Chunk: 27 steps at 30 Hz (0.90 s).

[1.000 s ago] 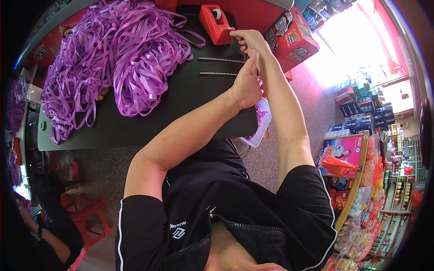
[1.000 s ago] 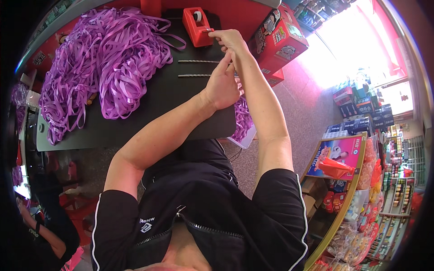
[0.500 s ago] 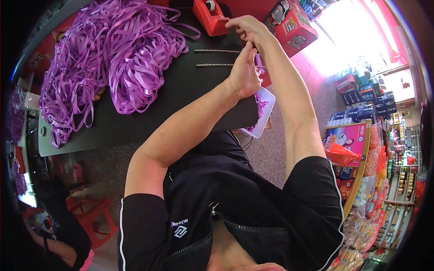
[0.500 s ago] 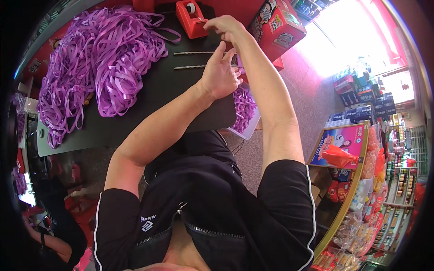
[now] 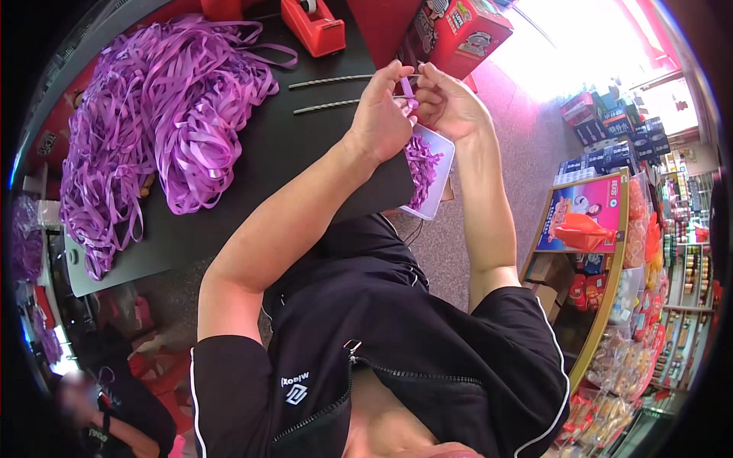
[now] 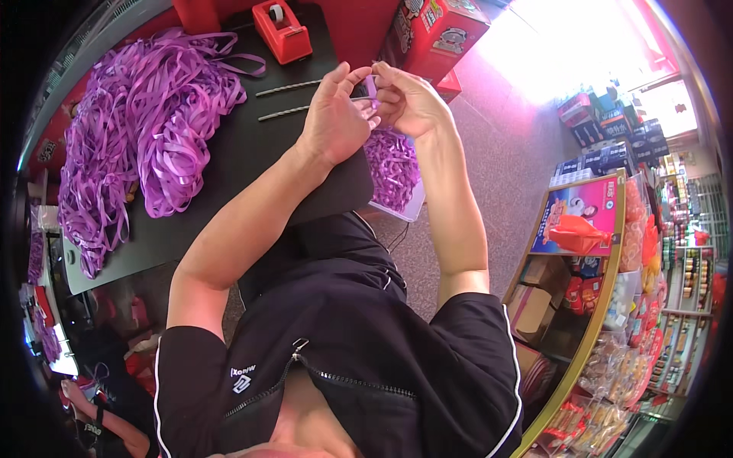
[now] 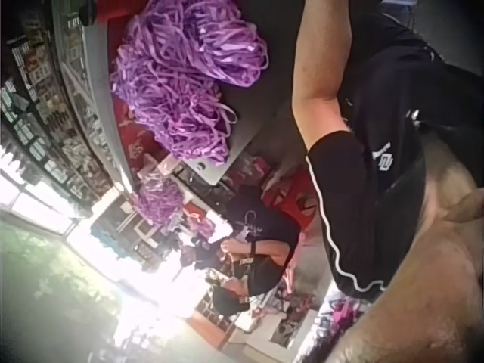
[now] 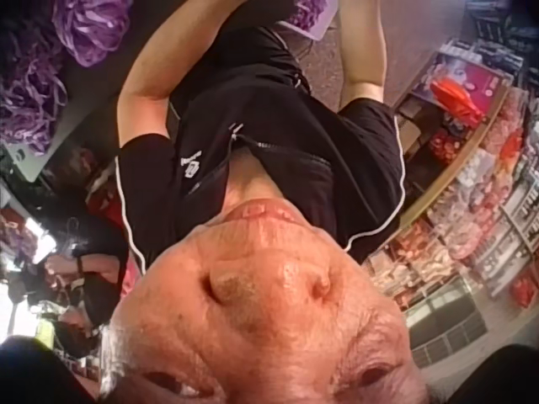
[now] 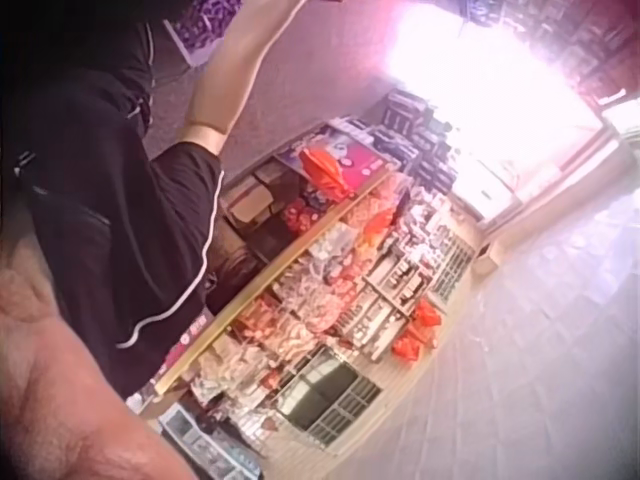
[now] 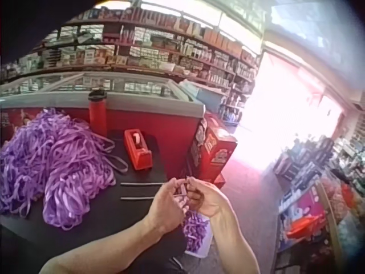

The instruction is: Tying purple ribbons onto metal rods to create bows.

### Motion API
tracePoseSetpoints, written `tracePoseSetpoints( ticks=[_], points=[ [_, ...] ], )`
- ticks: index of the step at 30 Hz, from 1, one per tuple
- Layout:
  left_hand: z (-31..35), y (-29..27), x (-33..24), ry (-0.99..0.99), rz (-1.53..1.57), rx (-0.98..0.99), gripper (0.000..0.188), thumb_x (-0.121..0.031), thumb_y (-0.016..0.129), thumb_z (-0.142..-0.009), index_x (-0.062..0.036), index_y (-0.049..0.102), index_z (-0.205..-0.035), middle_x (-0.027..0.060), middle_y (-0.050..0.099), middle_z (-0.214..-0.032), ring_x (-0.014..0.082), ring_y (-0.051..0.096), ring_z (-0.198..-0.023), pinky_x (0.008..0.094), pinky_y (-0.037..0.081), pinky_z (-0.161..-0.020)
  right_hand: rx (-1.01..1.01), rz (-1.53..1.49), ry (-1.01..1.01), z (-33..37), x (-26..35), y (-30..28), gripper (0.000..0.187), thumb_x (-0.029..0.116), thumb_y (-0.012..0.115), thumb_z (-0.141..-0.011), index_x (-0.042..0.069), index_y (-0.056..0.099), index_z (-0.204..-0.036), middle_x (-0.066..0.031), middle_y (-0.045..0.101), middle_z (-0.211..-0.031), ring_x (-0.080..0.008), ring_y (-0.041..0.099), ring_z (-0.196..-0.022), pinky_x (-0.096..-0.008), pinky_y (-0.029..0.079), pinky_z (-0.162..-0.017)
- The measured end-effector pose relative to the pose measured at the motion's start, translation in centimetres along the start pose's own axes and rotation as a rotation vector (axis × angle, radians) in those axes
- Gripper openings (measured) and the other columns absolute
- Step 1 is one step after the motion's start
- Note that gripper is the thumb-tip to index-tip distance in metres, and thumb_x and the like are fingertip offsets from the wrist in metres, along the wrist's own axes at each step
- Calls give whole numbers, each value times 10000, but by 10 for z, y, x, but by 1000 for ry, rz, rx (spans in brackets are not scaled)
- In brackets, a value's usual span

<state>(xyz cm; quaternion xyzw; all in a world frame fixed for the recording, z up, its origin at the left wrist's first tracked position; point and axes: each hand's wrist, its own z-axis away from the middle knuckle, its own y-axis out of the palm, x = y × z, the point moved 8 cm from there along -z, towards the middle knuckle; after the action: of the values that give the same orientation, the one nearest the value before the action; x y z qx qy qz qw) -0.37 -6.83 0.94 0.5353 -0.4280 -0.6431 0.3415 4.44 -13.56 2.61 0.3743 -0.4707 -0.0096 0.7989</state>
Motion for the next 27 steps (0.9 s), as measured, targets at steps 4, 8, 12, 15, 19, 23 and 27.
tracePoseSetpoints(
  ticks=[4, 8, 12, 15, 19, 23, 27],
  points=[
    [-3, 6, 3, 54, -108, 100, 305, -293, 634, -821, -113, 549, -1053, 51, 551, -1029, 140, 486, -1006, 328, 374, -875, -55, -11, -81, 0, -9, -20, 138, 175, 683, -821, 54, 640, -871, 41, 523, -679, -41, 408, -536, -195, 324, -440],
    [-5, 1, 2, 123, -28, 11, 129, -64, 591, -833, -72, 514, -936, 65, 580, -855, 167, 561, -765, 294, 425, -711, -81, -23, -119, 6, -14, -18, 147, 155, 662, -836, 41, 652, -928, 24, 563, -709, -49, 424, -533, -198, 365, -459],
    [-11, -11, 7, 111, -45, 46, 74, -92, 540, -891, -63, 548, -958, 31, 580, -918, 145, 548, -868, 313, 433, -792, -128, 11, -226, 14, -17, -14, 165, 140, 652, -842, 37, 654, -972, 21, 586, -742, -43, 457, -553, -195, 415, -502],
    [-15, -25, 10, 92, -62, -55, 95, -112, 554, -884, -64, 548, -966, 35, 581, -944, 143, 538, -916, 311, 414, -825, -203, 296, -464, 29, -6, -11, 192, 131, 635, -854, 26, 649, -1014, 11, 618, -809, -36, 536, -634, -182, 454, -571],
    [-11, -20, 12, 57, -114, -99, 137, -134, 578, -870, -55, 544, -976, 59, 565, -1035, 169, 493, -1031, 348, 360, -918, -199, 346, -420, 35, -2, -28, 221, 194, 622, -870, 19, 652, -1002, -15, 640, -866, -44, 578, -700, -177, 446, -578],
    [-3, -13, 10, 44, -154, -116, 218, -155, 611, -837, -43, 535, -1008, 96, 489, -1191, 213, 386, -1170, 384, 252, -1010, -277, 957, -271, 38, 21, -38, 390, 373, 526, -908, 17, 668, -979, -45, 646, -829, -110, 597, -703, -248, 463, -638],
    [-5, -13, 10, 13, -152, -105, 292, -159, 636, -801, -44, 521, -1043, 107, 451, -1238, 223, 355, -1198, 376, 197, -1040, -265, 1257, -545, 37, 60, -20, 488, 434, 427, -935, 15, 674, -976, -72, 635, -891, -173, 582, -917, -301, 418, -854]
  ],
)
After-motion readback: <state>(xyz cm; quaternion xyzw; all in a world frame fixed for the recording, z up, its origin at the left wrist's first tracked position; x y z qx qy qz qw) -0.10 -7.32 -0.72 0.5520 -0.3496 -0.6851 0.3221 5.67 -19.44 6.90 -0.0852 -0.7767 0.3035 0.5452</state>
